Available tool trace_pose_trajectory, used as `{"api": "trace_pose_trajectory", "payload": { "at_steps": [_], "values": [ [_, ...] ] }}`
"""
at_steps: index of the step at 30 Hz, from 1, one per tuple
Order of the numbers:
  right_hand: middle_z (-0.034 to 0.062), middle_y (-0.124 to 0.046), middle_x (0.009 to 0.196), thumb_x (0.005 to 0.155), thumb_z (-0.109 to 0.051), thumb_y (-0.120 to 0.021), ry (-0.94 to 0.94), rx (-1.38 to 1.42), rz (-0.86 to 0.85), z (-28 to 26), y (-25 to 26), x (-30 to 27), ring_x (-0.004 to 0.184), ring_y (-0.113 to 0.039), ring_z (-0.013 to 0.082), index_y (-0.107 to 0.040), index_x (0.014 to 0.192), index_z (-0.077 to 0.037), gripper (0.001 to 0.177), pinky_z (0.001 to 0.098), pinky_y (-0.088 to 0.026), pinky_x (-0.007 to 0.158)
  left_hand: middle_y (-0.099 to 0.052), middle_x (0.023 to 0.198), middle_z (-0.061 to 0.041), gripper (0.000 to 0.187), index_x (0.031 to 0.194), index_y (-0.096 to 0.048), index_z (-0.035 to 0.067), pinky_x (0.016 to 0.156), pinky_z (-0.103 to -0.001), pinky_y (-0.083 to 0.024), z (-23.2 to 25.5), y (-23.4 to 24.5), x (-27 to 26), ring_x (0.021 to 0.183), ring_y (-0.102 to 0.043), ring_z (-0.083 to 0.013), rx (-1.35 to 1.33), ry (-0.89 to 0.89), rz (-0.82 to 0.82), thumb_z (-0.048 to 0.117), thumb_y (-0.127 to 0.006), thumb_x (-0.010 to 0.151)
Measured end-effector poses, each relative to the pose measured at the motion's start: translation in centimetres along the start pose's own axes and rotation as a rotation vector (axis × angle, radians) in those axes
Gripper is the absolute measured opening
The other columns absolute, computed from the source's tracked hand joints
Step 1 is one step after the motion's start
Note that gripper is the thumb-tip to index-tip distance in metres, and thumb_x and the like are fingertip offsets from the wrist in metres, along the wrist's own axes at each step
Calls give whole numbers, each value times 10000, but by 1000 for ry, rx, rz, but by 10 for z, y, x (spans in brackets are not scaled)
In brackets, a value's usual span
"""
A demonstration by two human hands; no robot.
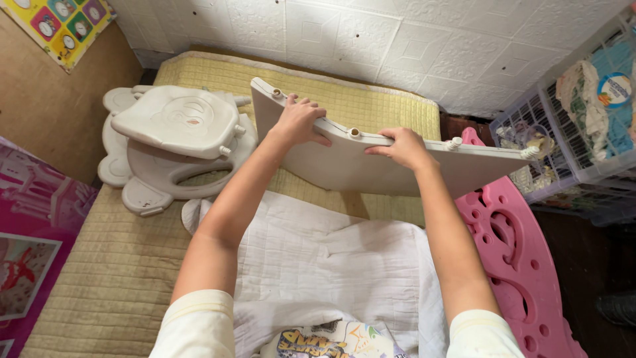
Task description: The person disassembles a pink and white plastic playpen by removing yellow fasteners, then reassembles it by aligning the panels and inserting the fasteners. The person handles the panels and fasteners by hand throughout the process.
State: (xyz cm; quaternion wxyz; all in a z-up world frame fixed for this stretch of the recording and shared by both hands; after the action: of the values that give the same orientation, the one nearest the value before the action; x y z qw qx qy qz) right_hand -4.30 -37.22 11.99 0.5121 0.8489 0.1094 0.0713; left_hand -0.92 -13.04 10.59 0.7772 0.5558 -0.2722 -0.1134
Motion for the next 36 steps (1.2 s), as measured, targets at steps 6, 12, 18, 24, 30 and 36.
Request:
{"api": "trace_pose_trajectory", "payload": {
  "at_steps": [6, 12, 18, 24, 30, 36],
  "values": [
    [82, -762, 864, 751, -611, -805, 48, 51, 43, 9, 0, 8, 793, -714, 234, -796, 1022, -104, 575, 365, -541, 741, -671, 1179, -152, 520, 1100, -700, 48, 1036, -508, -409, -84, 53, -50, 1172, -576, -338, -110, 28, 713, 372, -918, 757],
    [160, -651, 731, 1045, -627, -569, 58, 36, 224, 16, -13, 25, 699, -623, 355, -725, 898, -40, 626, 428, -517, 692, -485, 1334, -285, 740, 1371, -460, -25, 1062, -561, -344, -259, 46, -210, 1257, -420, -467, 47, 870, 1112, 247, -877, 824],
    [176, -656, 658, 1057, -588, -518, 162, -194, 502, 0, -22, 20, 649, -630, 405, -748, 759, -103, 615, 496, -495, 639, -50, 1576, -331, 1235, 1541, -38, 43, 1122, -673, -196, -292, 1, -276, 1457, -170, -495, -20, 1443, 943, 373, -929, 753],
    [183, -615, 632, 1131, -439, -536, 156, -313, 706, 14, -12, 14, 559, -602, 387, -704, 669, -96, 599, 496, -472, 558, -45, 1623, -353, 1345, 1620, 139, 106, 1192, -540, -335, -321, -32, -307, 1455, -286, -516, -527, 1621, 1003, 276, -853, 728],
    [158, -642, 646, 1084, -394, -569, 250, -271, 682, 4, -20, 16, 585, -625, 375, -723, 691, -113, 507, 483, -482, 568, -87, 1625, -350, 1262, 1590, 20, 80, 1164, -612, -241, -292, 2, -290, 1491, -224, -517, -14, 1491, 942, 346, -898, 766],
    [181, -680, 761, 1036, -307, -640, 257, -87, 598, -8, -11, 11, 690, -662, 383, -745, 798, -69, 353, 472, -512, 621, -523, 1461, -226, 734, 1438, -508, -5, 1226, -498, -320, -106, 55, -91, 1419, -450, -387, -125, 163, 843, 358, -877, 917]
  ]
}}
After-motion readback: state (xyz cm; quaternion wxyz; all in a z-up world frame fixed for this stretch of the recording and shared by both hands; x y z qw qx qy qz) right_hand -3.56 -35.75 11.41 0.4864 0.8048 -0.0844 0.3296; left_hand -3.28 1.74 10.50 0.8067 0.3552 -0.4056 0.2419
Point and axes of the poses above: each hand's wrist, its own x-axis towards the middle knuckle, its own y-axis out of the back of the hand, z = x × y, the point moved 8 cm from there along x, towards the middle knuckle
